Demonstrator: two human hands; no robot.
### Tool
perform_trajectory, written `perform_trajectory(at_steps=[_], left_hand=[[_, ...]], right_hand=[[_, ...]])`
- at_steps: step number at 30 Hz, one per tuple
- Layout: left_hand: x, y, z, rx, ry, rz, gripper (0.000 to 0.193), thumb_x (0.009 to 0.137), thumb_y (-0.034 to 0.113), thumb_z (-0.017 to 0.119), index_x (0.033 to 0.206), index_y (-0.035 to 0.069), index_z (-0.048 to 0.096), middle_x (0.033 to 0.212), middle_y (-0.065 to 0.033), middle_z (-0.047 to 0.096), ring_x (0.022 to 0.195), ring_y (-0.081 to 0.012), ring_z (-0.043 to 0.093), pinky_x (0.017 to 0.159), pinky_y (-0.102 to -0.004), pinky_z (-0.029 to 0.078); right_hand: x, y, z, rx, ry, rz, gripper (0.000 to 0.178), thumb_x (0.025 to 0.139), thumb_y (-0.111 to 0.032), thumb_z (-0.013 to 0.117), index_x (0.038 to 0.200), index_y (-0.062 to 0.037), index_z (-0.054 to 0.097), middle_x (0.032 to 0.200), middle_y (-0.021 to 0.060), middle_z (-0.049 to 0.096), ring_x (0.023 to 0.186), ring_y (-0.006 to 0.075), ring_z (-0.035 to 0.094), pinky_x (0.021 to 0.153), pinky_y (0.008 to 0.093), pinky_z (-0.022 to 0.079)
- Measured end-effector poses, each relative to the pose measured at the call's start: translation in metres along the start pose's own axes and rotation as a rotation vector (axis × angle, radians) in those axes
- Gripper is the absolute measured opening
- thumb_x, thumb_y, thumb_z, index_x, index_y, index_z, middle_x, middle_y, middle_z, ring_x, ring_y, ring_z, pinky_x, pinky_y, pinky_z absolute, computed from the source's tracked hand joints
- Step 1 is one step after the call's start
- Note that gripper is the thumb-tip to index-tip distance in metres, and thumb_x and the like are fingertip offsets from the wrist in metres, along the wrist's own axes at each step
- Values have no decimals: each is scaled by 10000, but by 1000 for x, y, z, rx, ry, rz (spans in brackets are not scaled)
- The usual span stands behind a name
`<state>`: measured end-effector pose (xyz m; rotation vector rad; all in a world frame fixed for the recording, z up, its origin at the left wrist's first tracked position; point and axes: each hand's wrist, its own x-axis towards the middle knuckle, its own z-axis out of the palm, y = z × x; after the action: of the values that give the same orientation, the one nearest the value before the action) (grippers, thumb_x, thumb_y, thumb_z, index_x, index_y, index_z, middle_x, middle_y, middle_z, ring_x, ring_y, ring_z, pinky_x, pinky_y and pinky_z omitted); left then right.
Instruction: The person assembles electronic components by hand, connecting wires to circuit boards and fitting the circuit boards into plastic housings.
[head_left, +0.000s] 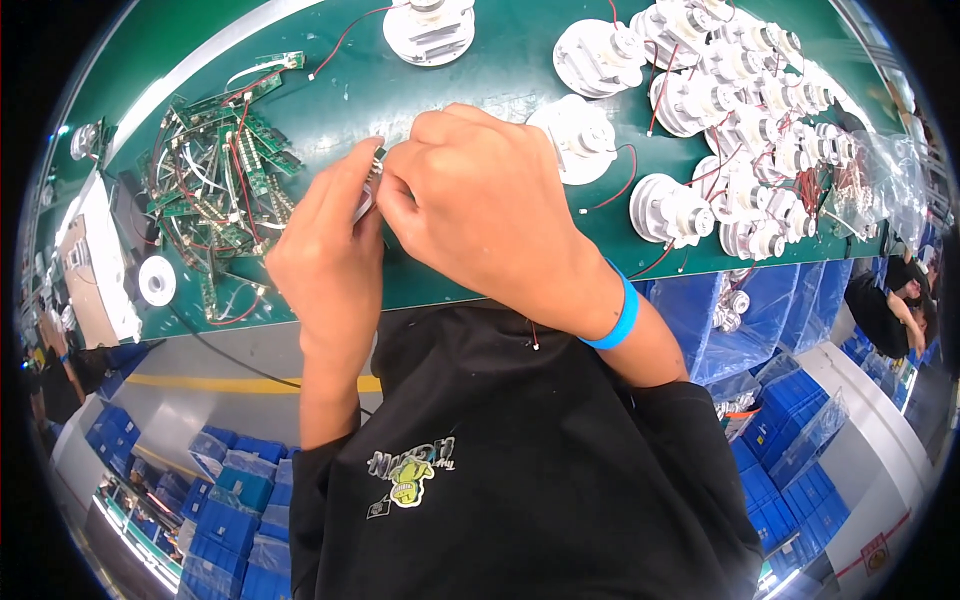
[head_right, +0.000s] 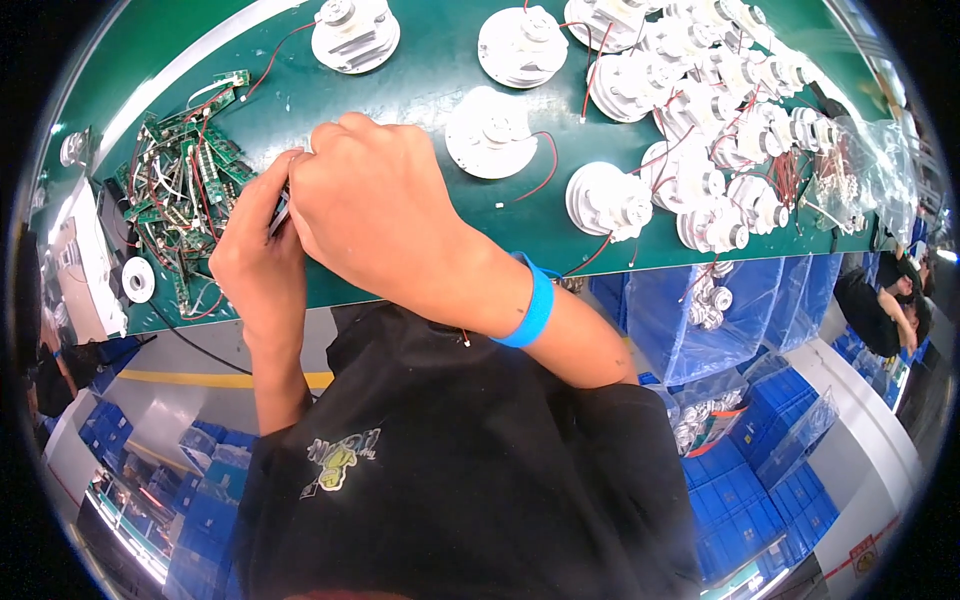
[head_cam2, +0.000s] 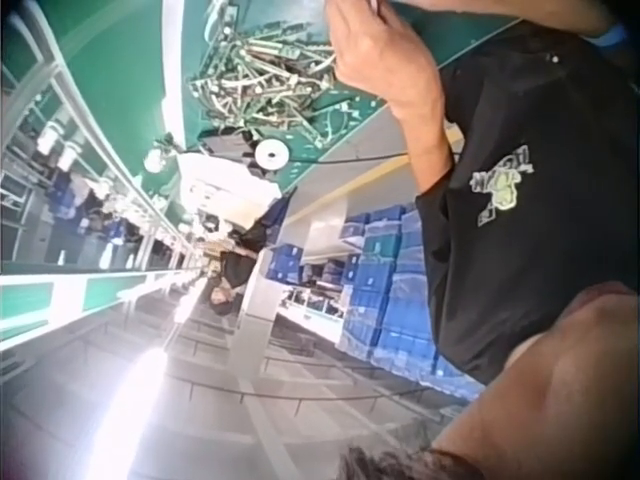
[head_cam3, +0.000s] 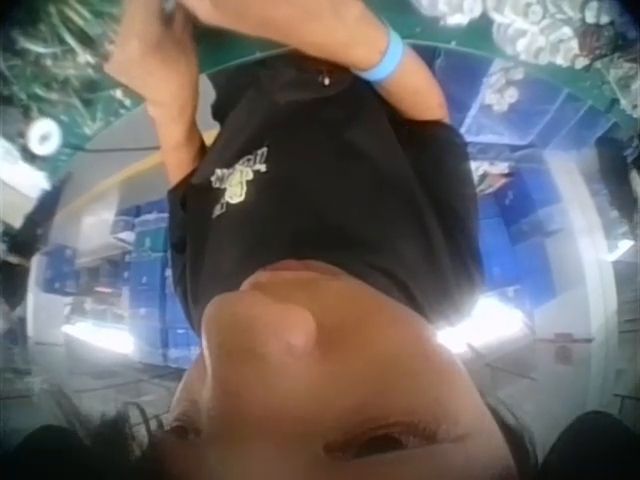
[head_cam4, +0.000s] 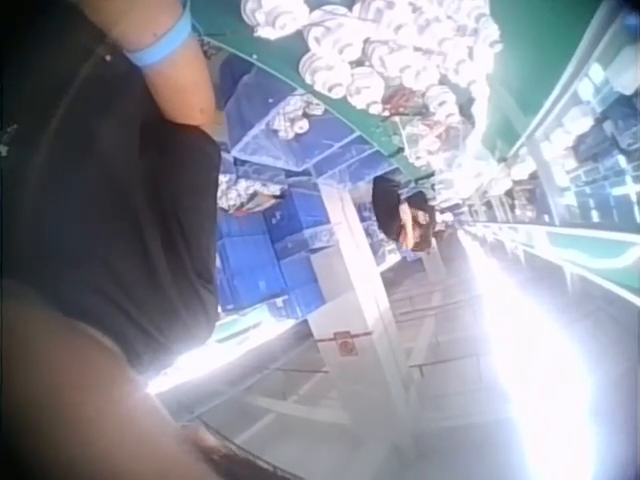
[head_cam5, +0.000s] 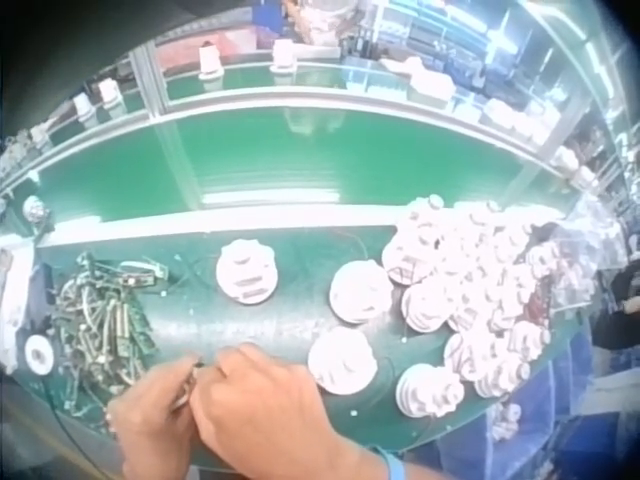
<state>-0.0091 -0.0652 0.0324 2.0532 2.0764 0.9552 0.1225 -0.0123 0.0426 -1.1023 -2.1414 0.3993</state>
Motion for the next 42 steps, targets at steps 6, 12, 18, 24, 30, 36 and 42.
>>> perform_trajectory(at_steps=[6,12,18,24,30,36,42], left_hand=[[-1,-3,-3,75,-34,80,381,732,-22,703,1089,111,680,968,-52,704,756,-234,679,614,-325,528],[-4,-8,-5,136,-118,12,379,742,7,714,1100,125,678,967,-58,714,732,-255,685,591,-338,524],[-6,-3,-2,144,-87,-105,389,745,38,739,1118,129,678,954,-64,714,705,-266,680,578,-342,520],[-6,-3,-1,119,-24,-85,390,736,16,746,1110,106,681,935,-84,713,691,-269,678,573,-338,519],[-9,3,-2,30,26,-97,366,733,-19,735,1085,71,687,923,-110,711,674,-264,681,578,-323,524],[-5,5,6,-113,-44,-121,461,803,35,724,1246,52,600,1071,-138,679,807,-257,696,648,-321,526],[7,-11,-22,-1164,-313,-859,575,997,399,486,1391,-18,469,969,-21,568,735,-52,486,539,-192,406]], right_hand=[[1,3,-1,41,-62,-29,169,693,-86,659,563,-39,562,580,76,514,607,274,579,489,393,434],[-5,0,2,37,-136,-23,145,736,-95,664,627,-42,584,616,87,564,607,290,596,502,402,444],[-7,-5,4,36,-58,145,83,743,-91,691,703,-48,633,677,83,628,629,280,622,521,368,473],[-5,-2,10,138,4,55,70,736,-48,696,723,-26,630,685,100,623,636,294,614,550,377,485],[-7,-4,10,210,9,34,59,747,-25,677,735,-9,622,692,112,616,658,306,607,583,387,485],[-2,5,-2,127,-8,7,101,771,-31,678,869,-12,665,789,121,662,709,319,619,648,392,499],[-91,-2,-64,70,89,164,444,776,-40,724,1185,31,566,870,135,646,749,298,631,680,365,504]])
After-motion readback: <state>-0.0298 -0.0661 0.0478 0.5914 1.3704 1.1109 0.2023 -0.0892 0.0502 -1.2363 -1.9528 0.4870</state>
